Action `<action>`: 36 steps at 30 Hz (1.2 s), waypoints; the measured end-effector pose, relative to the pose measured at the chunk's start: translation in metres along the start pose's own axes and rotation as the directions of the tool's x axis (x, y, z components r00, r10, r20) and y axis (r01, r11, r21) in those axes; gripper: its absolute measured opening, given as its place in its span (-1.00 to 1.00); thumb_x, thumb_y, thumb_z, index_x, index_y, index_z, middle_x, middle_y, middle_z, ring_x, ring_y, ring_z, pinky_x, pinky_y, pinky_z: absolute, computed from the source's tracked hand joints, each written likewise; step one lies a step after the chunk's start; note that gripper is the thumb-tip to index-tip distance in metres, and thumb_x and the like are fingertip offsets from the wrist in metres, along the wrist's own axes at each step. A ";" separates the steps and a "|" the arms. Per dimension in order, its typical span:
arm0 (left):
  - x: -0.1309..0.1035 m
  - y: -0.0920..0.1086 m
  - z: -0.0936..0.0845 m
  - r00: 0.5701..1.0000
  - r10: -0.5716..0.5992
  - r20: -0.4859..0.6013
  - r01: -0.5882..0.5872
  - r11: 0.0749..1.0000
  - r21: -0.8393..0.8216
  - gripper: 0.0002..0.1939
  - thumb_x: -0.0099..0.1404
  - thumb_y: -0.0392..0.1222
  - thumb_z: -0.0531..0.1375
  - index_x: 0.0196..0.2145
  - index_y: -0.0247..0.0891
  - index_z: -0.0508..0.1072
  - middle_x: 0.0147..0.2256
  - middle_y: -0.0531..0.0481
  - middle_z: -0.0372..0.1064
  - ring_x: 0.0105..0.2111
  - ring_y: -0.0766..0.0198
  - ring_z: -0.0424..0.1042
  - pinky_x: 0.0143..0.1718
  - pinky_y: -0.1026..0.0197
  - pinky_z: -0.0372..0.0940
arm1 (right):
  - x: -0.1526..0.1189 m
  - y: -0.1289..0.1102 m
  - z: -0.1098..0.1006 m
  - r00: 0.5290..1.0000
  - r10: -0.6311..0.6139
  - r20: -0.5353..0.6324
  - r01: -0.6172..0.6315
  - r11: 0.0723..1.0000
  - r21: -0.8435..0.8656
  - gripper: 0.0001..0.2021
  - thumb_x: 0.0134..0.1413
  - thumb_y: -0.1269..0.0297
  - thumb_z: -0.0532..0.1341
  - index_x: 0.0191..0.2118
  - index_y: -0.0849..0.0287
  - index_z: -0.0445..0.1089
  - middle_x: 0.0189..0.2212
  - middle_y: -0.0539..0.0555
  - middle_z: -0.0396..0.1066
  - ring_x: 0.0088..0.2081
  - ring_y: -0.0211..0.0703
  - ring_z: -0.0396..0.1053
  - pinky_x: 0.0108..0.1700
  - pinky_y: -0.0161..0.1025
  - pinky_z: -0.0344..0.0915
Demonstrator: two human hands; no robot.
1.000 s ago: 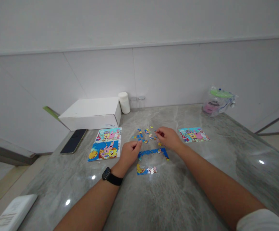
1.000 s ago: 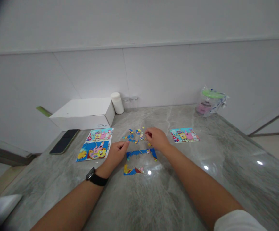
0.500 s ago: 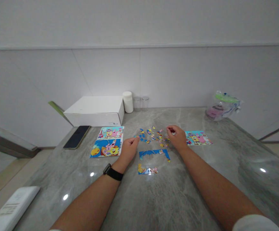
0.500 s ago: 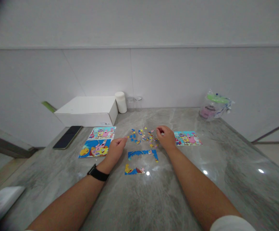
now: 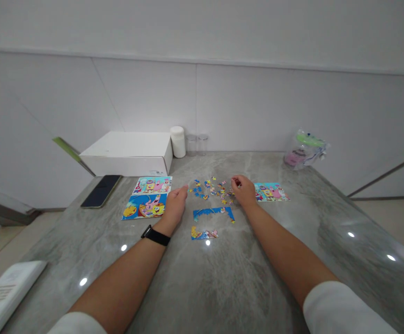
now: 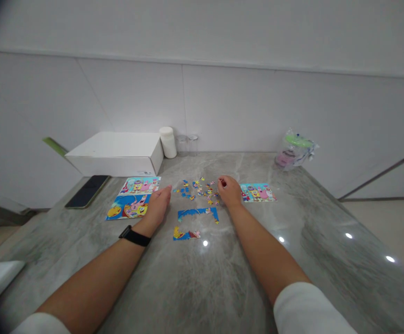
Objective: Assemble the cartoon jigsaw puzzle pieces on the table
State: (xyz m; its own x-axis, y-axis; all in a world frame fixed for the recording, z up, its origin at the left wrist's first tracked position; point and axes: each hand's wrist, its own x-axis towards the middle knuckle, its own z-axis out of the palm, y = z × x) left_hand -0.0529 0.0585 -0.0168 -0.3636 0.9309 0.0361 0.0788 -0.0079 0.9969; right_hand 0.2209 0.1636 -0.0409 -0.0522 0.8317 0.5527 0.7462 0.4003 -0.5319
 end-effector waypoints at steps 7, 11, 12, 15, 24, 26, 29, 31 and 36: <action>0.002 -0.001 -0.001 1.000 -0.003 -0.011 0.003 1.000 0.010 -0.47 0.37 0.20 0.17 -0.59 -0.16 0.15 -0.65 0.14 -0.04 -0.57 0.32 -0.01 -0.52 0.19 -0.10 | 0.000 -0.004 -0.005 0.998 0.020 0.052 -0.016 0.997 -0.071 -0.72 0.32 0.24 0.03 -0.15 0.14 0.50 -0.20 0.18 0.54 -0.15 -0.01 0.43 0.00 -0.13 0.33; 0.004 -0.003 -0.001 1.000 0.017 -0.022 -0.017 1.000 0.006 -0.48 0.37 0.19 0.16 -0.59 -0.16 0.16 -0.64 0.15 -0.03 -0.57 0.32 -0.03 -0.50 0.19 -0.10 | -0.006 -0.007 -0.010 0.991 -0.064 0.119 0.071 0.996 -0.050 -0.72 0.32 0.26 0.04 -0.12 0.14 0.51 -0.15 0.19 0.54 -0.09 0.01 0.43 0.07 -0.11 0.32; 0.005 -0.004 -0.001 0.999 0.023 -0.022 -0.023 1.000 0.009 -0.49 0.37 0.19 0.15 -0.59 -0.16 0.16 -0.64 0.15 -0.03 -0.57 0.32 -0.03 -0.50 0.19 -0.10 | -0.008 -0.008 -0.011 0.987 -0.096 0.132 0.101 0.994 -0.034 -0.73 0.30 0.27 0.06 -0.13 0.14 0.51 -0.16 0.19 0.54 -0.08 0.01 0.44 0.08 -0.10 0.32; 0.006 -0.007 -0.001 0.999 0.030 -0.014 -0.029 0.999 0.038 -0.48 0.38 0.19 0.14 -0.59 -0.17 0.17 -0.64 0.15 -0.01 -0.57 0.32 -0.01 -0.50 0.20 -0.09 | -0.012 -0.009 -0.015 0.988 -0.119 0.100 0.116 0.993 0.034 -0.75 0.27 0.28 0.09 -0.12 0.15 0.52 -0.17 0.19 0.54 -0.09 0.02 0.45 0.06 -0.09 0.34; 0.007 -0.012 -0.002 0.998 0.021 0.063 -0.030 0.991 0.133 -0.48 0.37 0.21 0.17 -0.57 -0.20 0.23 -0.63 0.14 0.03 -0.56 0.32 0.06 -0.49 0.23 -0.06 | -0.006 -0.007 -0.014 0.978 -0.107 0.176 0.089 0.990 0.107 -0.77 0.26 0.27 0.14 -0.13 0.11 0.55 -0.16 0.16 0.57 -0.13 0.00 0.48 0.04 -0.07 0.37; 0.007 -0.012 -0.003 0.998 0.011 0.068 -0.020 0.990 0.136 -0.48 0.37 0.21 0.17 -0.57 -0.20 0.23 -0.63 0.15 0.04 -0.56 0.32 0.04 -0.49 0.23 -0.06 | -0.006 -0.006 -0.012 0.977 -0.113 0.183 0.094 0.990 0.109 -0.77 0.26 0.27 0.14 -0.14 0.10 0.56 -0.16 0.16 0.58 -0.12 0.01 0.48 0.05 -0.06 0.37; 0.007 -0.011 -0.003 0.997 0.010 0.077 -0.020 0.991 0.134 -0.48 0.37 0.21 0.16 -0.57 -0.20 0.23 -0.63 0.14 0.03 -0.56 0.32 0.03 -0.48 0.23 -0.05 | -0.006 -0.006 -0.012 0.972 -0.135 0.194 0.115 0.987 0.114 -0.77 0.26 0.27 0.15 -0.14 0.09 0.56 -0.14 0.16 0.59 -0.07 0.02 0.48 0.07 -0.05 0.36; 0.006 -0.010 -0.003 0.997 0.016 0.076 -0.026 0.992 0.126 -0.49 0.36 0.20 0.17 -0.58 -0.20 0.24 -0.62 0.14 0.04 -0.55 0.32 0.05 -0.47 0.23 -0.04 | -0.006 -0.007 -0.013 0.967 -0.135 0.215 0.115 0.988 0.103 -0.77 0.26 0.28 0.15 -0.13 0.08 0.57 -0.11 0.16 0.60 -0.05 0.03 0.48 0.08 -0.04 0.36; 0.005 -0.009 -0.002 0.997 -0.026 0.068 0.020 0.996 0.083 -0.49 0.38 0.21 0.16 -0.55 -0.19 0.23 -0.63 0.15 0.02 -0.58 0.33 0.04 -0.50 0.23 -0.05 | -0.006 -0.011 -0.015 0.960 -0.133 0.245 0.122 0.991 0.062 -0.76 0.27 0.29 0.15 -0.12 0.08 0.58 -0.11 0.15 0.61 -0.05 0.04 0.48 0.09 -0.04 0.35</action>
State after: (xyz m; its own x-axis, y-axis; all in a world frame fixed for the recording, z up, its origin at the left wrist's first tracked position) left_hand -0.0575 0.0627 -0.0252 -0.3014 0.9535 0.0057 0.1482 0.0410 0.9881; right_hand 0.2228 0.1486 -0.0289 -0.3122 0.8396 0.4446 0.6918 0.5216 -0.4993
